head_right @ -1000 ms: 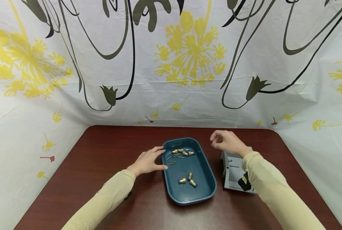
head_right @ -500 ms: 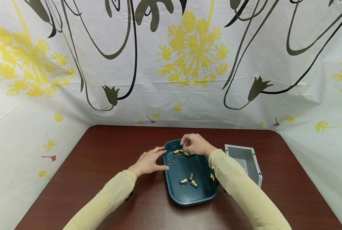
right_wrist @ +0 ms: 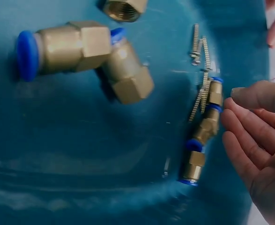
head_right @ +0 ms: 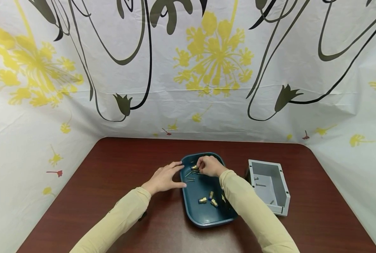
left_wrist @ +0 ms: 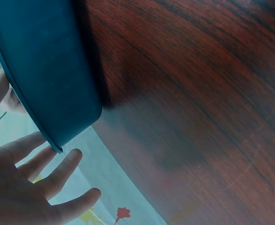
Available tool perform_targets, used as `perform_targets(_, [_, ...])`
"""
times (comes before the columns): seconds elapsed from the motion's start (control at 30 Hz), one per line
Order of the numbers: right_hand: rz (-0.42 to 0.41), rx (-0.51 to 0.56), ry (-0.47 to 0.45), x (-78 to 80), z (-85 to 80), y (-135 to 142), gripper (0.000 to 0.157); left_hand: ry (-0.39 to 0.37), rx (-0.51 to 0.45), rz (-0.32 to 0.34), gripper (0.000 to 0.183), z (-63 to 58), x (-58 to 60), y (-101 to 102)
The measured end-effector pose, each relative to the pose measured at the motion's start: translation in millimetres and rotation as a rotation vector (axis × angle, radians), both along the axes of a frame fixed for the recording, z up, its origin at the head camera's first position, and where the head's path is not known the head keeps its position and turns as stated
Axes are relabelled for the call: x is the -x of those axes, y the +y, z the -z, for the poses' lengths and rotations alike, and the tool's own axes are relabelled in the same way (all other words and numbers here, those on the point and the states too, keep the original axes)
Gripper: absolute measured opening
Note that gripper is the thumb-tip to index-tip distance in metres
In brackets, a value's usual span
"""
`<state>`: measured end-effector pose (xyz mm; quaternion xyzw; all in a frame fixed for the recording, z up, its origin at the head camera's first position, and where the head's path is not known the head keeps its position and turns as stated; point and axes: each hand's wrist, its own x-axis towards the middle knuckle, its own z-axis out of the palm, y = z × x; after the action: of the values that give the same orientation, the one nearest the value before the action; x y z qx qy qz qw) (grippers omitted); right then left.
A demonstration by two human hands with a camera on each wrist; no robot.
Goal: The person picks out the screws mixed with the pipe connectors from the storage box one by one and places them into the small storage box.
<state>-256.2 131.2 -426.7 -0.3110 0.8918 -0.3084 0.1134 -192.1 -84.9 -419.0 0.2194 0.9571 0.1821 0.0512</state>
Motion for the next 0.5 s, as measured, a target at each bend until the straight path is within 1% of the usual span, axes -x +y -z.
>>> perform_targets(0.17, [0.023, -0.023, 0.01, 0.2, 9.0, -2.0, 0.015, -0.005, 0.003, 0.001, 0.072, -0.7, -0.7, 0.3])
perform_targets(0.3, [0.06, -0.034, 0.019, 1.5, 15.6, -3.5, 0.016, -0.003, 0.011, 0.003, 0.072, -1.6, -1.2, 0.8])
perform_targets(0.5, [0.081, -0.06, 0.036, 1.6, 17.2, -7.9, 0.017, -0.004, 0.015, 0.004, 0.072, -1.8, -0.5, 0.6])
